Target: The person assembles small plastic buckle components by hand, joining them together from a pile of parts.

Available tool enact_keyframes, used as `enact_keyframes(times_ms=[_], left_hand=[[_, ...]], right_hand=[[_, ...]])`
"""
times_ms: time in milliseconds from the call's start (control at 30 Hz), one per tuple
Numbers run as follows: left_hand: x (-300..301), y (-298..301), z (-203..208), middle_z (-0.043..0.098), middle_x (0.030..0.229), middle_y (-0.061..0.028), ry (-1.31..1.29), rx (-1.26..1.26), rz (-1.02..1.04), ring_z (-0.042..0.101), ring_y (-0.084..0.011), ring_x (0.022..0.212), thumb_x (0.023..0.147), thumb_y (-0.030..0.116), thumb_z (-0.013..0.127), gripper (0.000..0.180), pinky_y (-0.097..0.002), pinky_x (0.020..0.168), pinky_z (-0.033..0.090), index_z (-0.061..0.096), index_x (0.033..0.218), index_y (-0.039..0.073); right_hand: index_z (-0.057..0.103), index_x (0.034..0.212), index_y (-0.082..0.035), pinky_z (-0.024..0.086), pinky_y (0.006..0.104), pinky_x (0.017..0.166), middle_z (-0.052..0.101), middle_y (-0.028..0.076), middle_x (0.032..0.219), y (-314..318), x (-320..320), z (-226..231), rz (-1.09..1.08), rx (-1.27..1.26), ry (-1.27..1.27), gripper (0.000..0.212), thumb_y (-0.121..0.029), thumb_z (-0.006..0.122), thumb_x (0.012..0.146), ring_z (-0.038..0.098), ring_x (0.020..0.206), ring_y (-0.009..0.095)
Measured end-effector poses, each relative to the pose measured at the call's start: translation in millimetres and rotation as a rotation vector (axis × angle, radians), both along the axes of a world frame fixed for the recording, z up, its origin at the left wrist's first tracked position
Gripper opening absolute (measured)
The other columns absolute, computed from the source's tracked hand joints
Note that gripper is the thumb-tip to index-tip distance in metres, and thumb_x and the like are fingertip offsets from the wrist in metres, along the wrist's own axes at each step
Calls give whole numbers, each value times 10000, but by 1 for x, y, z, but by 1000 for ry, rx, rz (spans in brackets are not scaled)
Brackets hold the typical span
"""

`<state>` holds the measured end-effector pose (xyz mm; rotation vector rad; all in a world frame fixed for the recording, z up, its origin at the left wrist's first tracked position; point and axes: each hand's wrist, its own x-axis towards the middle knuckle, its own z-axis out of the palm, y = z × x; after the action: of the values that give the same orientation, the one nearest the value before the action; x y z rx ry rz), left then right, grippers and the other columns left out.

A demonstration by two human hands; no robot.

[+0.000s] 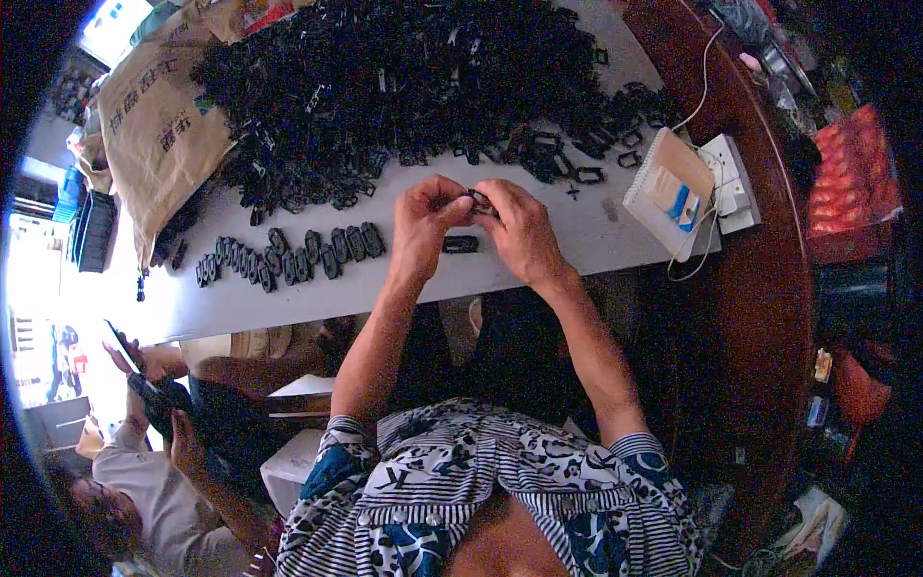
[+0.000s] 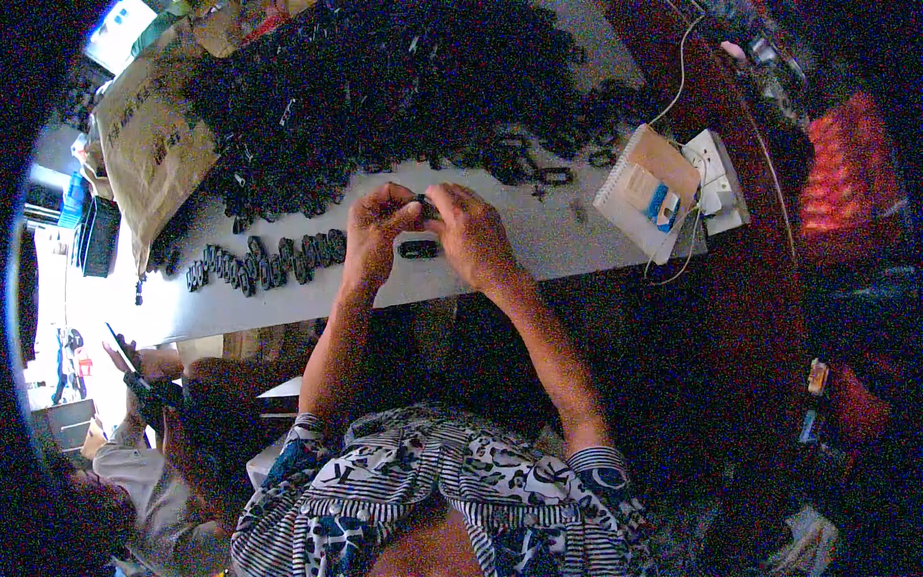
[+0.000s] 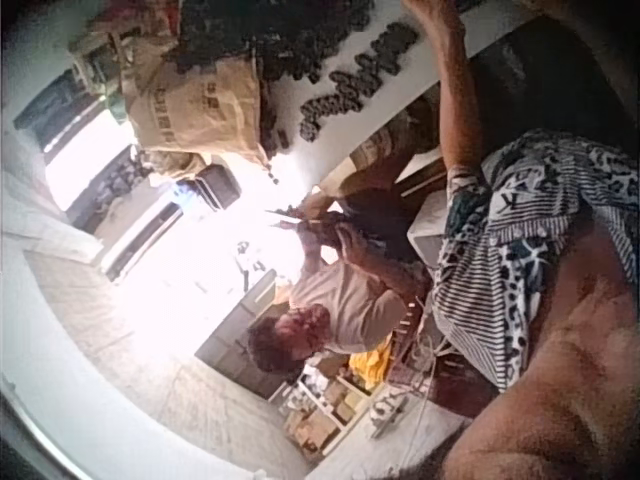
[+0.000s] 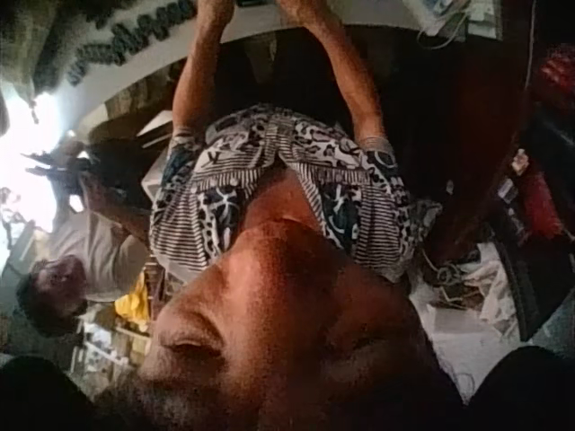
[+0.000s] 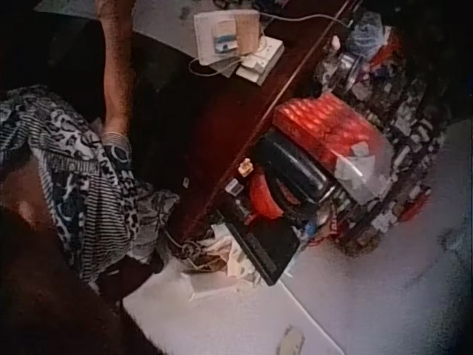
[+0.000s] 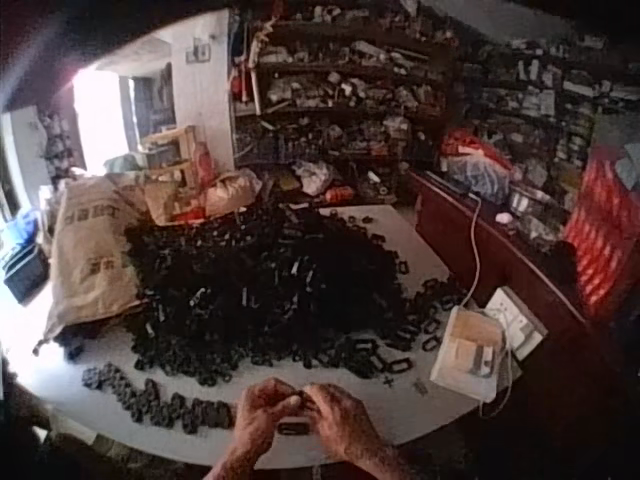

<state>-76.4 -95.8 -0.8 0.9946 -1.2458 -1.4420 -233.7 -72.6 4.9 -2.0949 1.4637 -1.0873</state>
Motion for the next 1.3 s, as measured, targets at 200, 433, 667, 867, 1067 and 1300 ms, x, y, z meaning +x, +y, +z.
enact_keyframes(times_ms=[200,433,667,867,1067,1300], left_hand=[[18,1,-11,609,956,-109,-779,-342,216,611,-227,785,684,-38,707,393,-335,702,489,644,1061,55],[7,4,-21,591,972,-105,-814,-439,197,608,-302,904,675,7,714,346,-384,737,489,682,1007,98],[3,7,-19,593,959,-84,-835,-442,181,610,-299,894,679,19,712,334,-392,728,491,688,999,113],[2,17,-7,583,983,-104,-785,-379,127,589,-322,906,725,-25,631,335,-396,738,495,682,1020,124],[6,25,-8,582,985,-121,-817,-568,39,554,-344,938,689,-63,549,340,-410,792,481,699,954,87],[2,17,-4,594,973,-135,-802,-515,71,574,-338,905,698,-51,555,344,-422,774,486,679,992,79]], right_hand=[[555,1074,-49,488,434,805,621,159,1002,-13,-4,-10,-67,110,-29,375,-70,716,736,594,960,360],[621,922,-43,493,376,735,549,87,931,-10,1,-12,-102,-104,141,336,-26,778,625,594,874,291],[624,911,-30,494,387,730,547,96,922,-6,-5,-16,-62,5,148,334,20,765,613,595,873,300],[620,946,-9,489,402,728,536,130,901,3,-8,-9,-5,105,274,293,16,723,673,592,868,327],[568,884,-13,506,468,701,546,162,964,-22,-13,6,-78,31,101,208,-155,687,789,606,854,384],[576,844,-26,483,454,657,581,135,878,-43,-8,-12,-295,15,398,213,-165,718,768,612,768,365]])
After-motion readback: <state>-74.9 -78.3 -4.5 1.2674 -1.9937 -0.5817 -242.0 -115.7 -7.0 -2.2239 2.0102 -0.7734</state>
